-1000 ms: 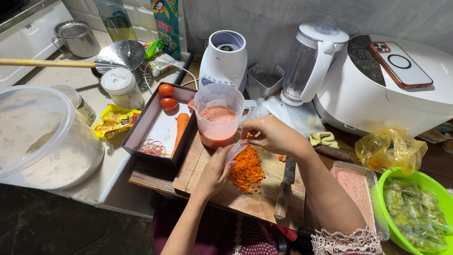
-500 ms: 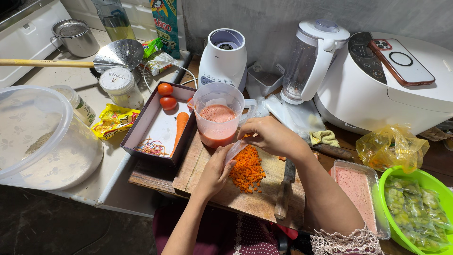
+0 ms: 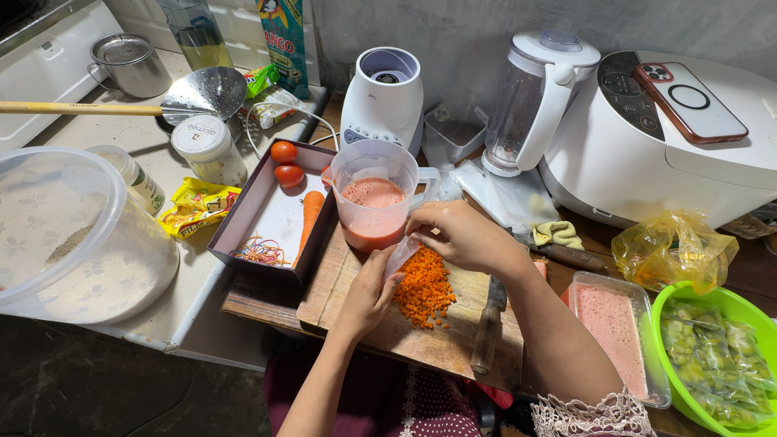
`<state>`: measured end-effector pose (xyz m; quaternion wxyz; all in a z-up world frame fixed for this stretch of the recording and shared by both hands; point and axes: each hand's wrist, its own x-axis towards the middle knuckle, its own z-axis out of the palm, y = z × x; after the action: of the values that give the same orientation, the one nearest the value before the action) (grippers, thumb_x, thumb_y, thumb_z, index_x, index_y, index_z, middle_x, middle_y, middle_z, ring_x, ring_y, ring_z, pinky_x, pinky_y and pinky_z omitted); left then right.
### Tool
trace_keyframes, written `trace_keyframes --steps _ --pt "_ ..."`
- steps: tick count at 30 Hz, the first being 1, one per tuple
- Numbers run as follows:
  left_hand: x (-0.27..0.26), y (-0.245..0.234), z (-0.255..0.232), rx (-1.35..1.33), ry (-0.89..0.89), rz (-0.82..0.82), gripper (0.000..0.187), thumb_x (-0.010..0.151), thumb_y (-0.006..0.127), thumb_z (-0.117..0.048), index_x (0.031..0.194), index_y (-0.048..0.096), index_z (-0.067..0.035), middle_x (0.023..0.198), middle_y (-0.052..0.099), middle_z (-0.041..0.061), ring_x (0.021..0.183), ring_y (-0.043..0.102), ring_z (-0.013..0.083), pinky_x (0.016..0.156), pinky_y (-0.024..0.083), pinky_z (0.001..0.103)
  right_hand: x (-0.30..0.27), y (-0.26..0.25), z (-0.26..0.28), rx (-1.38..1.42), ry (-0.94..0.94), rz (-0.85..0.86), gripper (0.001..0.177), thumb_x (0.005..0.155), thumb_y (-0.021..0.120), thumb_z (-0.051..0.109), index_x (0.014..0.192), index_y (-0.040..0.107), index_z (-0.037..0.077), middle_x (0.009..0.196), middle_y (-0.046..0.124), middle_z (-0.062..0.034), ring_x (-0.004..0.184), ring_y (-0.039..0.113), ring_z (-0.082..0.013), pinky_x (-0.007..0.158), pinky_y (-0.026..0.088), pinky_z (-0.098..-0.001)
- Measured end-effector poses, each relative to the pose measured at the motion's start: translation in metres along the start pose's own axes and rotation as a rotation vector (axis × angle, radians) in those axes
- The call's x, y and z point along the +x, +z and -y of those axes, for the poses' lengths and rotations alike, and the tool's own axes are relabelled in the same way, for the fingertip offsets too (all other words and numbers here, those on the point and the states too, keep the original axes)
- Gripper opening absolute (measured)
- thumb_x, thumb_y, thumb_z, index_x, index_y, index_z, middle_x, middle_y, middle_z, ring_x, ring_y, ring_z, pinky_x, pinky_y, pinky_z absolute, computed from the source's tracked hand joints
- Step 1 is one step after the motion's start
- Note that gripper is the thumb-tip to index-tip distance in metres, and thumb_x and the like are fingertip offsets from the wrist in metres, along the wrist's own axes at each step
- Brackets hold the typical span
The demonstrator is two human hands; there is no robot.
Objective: The person drops tomato pieces into a blender jar, secures the lid, and runs the blender to puree the mixture. They then lift the jar, pour the blended pink mixture into a measuring cup, and later peel and cut a carrot on the cutting board, placing the cut pieces into a small plastic bag.
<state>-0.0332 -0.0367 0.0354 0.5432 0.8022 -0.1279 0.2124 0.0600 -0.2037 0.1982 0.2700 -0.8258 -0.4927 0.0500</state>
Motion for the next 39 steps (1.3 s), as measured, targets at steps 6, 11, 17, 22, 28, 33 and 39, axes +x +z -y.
trace_keyframes --steps 6,11,17,22,28,33,39 --pt "-0.002 0.001 0.002 -0.008 -0.045 0.013 0.044 0.101 0.061 -0.018 0.140 0.050 0.000 0.117 0.063 0.019 0.107 0.065 0.0331 0.092 0.051 0.040 -0.003 0.001 0.002 0.023 0.019 -0.050 0.011 0.091 0.070 0.011 0.098 0.071 0.003 0.094 0.073 -0.0110 0.080 0.070 -0.0235 0.071 0.056 -0.0341" --pt "-0.008 0.001 0.013 -0.052 -0.054 -0.059 0.044 0.103 0.054 -0.021 0.143 0.048 -0.001 0.123 0.064 0.017 0.107 0.067 0.0307 0.092 0.052 0.039 -0.014 0.009 -0.034 0.048 0.160 -0.179 0.016 0.091 0.068 0.014 0.101 0.072 0.003 0.095 0.073 -0.0123 0.084 0.073 -0.0246 0.076 0.059 -0.0351" --pt "-0.020 -0.006 0.025 -0.155 0.011 -0.209 0.047 0.109 0.052 -0.030 0.144 0.045 0.001 0.138 0.060 0.020 0.132 0.059 0.0326 0.110 0.046 0.039 -0.025 0.052 -0.092 -0.342 0.535 0.177 0.033 0.093 0.070 0.029 0.116 0.068 0.006 0.118 0.067 -0.0178 0.109 0.065 -0.0336 0.095 0.053 -0.0455" --pt "-0.021 -0.003 0.023 -0.083 -0.008 -0.187 0.045 0.105 0.058 -0.026 0.141 0.048 0.000 0.132 0.064 0.020 0.126 0.063 0.0313 0.106 0.048 0.039 -0.031 0.094 -0.091 -0.311 0.454 0.161 0.055 0.086 0.077 0.039 0.128 0.061 0.007 0.133 0.057 -0.0229 0.125 0.053 -0.0398 0.103 0.045 -0.0497" --pt "-0.019 -0.001 0.016 -0.092 -0.078 -0.152 0.044 0.103 0.060 -0.024 0.138 0.048 -0.001 0.126 0.066 0.020 0.120 0.065 0.0308 0.100 0.050 0.038 -0.046 0.116 -0.079 -0.303 0.309 0.023 0.043 0.083 0.076 0.022 0.122 0.065 0.008 0.121 0.062 -0.0181 0.113 0.061 -0.0361 0.097 0.050 -0.0486" --pt "-0.017 -0.001 0.013 -0.076 -0.125 -0.129 0.041 0.102 0.062 -0.024 0.135 0.053 -0.002 0.118 0.071 0.018 0.112 0.071 0.0292 0.094 0.053 0.037 -0.046 0.110 -0.090 -0.234 0.283 -0.067 0.018 0.085 0.072 0.010 0.101 0.070 0.003 0.104 0.070 -0.0150 0.100 0.069 -0.0316 0.091 0.055 -0.0421" --pt "-0.016 0.003 0.008 -0.022 -0.045 -0.113 0.040 0.097 0.067 -0.021 0.130 0.057 -0.001 0.117 0.071 0.017 0.110 0.071 0.0306 0.091 0.054 0.038 -0.040 0.073 -0.076 0.044 0.443 -0.021 0.019 0.087 0.074 0.013 0.105 0.072 0.007 0.098 0.076 -0.0092 0.085 0.074 -0.0222 0.081 0.059 -0.0340"
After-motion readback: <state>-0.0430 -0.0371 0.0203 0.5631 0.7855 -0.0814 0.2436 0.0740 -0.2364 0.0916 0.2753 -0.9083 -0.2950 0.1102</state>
